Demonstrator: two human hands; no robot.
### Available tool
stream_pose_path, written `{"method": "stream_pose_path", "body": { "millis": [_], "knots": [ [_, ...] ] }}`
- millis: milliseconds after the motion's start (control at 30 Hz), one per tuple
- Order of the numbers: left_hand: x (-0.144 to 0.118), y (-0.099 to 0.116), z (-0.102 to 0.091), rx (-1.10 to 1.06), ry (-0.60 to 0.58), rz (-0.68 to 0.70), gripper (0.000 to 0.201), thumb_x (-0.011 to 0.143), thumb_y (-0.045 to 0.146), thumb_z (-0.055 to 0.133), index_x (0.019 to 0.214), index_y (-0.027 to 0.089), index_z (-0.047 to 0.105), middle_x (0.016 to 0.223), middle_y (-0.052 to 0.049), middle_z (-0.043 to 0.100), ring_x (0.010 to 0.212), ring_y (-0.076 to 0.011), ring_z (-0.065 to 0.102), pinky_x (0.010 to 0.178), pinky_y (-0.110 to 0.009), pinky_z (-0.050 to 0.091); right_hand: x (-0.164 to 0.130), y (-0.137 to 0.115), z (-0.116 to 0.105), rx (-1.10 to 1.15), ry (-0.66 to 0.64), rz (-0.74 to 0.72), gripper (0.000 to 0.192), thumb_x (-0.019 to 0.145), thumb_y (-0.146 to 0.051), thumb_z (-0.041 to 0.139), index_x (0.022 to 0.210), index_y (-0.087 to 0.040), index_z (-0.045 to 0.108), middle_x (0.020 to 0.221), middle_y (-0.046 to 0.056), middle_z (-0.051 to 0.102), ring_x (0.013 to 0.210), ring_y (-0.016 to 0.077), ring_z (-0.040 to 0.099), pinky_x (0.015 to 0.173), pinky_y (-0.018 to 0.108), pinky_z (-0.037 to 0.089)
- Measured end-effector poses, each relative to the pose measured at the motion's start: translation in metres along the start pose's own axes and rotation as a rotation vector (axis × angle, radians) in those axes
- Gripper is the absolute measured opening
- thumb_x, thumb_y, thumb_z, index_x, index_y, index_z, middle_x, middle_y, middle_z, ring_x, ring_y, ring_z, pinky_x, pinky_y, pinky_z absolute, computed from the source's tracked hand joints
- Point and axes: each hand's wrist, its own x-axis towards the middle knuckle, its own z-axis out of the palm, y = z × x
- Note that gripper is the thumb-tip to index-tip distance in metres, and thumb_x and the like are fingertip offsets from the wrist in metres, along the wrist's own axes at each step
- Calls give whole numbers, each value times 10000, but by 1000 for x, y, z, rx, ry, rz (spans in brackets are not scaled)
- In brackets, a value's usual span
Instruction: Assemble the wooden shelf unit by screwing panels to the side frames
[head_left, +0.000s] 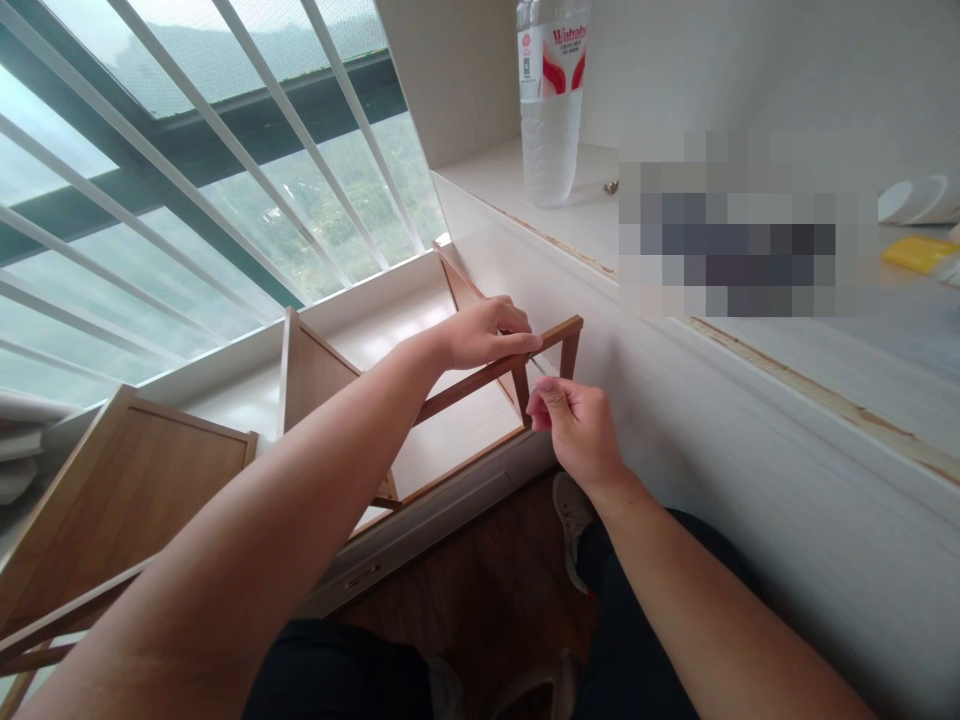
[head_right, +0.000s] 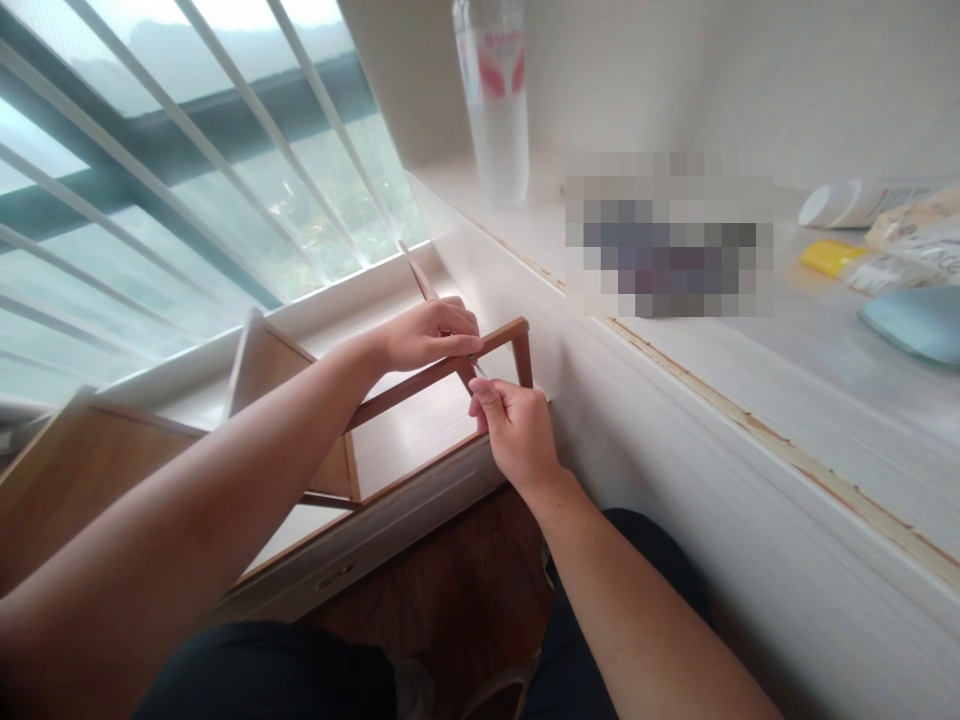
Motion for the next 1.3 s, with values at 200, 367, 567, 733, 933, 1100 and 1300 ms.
{"method": "stream_pose_path", "body": {
  "millis": [200,367,567,733,933,1100,1300],
  "knots": [
    [1,4,-2,-25,-70,5,462,956,446,530,568,196,509,566,-4,500,602,-141,420,766,-336,410,-5,-15,20,627,-70,269,655,944,-742,530,621,-185,647,445,7,554,390,118,472,420,254,339],
    [1,3,-2,-29,-66,10,472,955,448,528,557,193,519,568,-16,521,608,-147,424,773,-340,411,-3,-24,18,918,-191,345,564,911,-677,648,619,-200,579,454,-21,529,393,103,434,410,233,308],
    [-1,1,-2,-28,-62,-26,469,954,462,545,578,186,594,600,-26,566,657,-160,478,819,-332,416,-7,-25,18,906,-259,346,586,933,-700,582,622,-232,418,509,-18,542,424,114,426,396,236,300],
    [-3,-1,0,16,-65,-32,490,991,491,500,655,179,671,709,-49,644,757,-178,551,872,-326,424,-12,-18,20,672,-197,301,562,980,-688,467,642,-249,372,531,-6,548,482,140,455,439,258,345],
    [-6,-2,-2,116,-19,-43,537,1045,506,400,781,171,726,982,-92,725,976,-212,584,980,-337,416,-15,-5,18,345,-174,157,569,1023,-635,453,621,-233,424,548,1,551,537,138,480,544,278,395],
    [-7,6,-10,297,73,-54,545,1057,500,368,919,174,782,1112,-106,741,1060,-242,567,1007,-379,418,-13,4,16,266,-127,114,594,1028,-629,455,594,-224,463,541,0,540,532,136,485,548,282,389],
    [-9,34,-29,501,162,-95,438,1039,448,442,976,183,785,1157,-96,733,1111,-266,579,958,-404,459,-5,10,12,301,-48,113,628,1021,-632,458,544,-223,451,505,-2,524,501,130,470,522,278,373]
  ]
}}
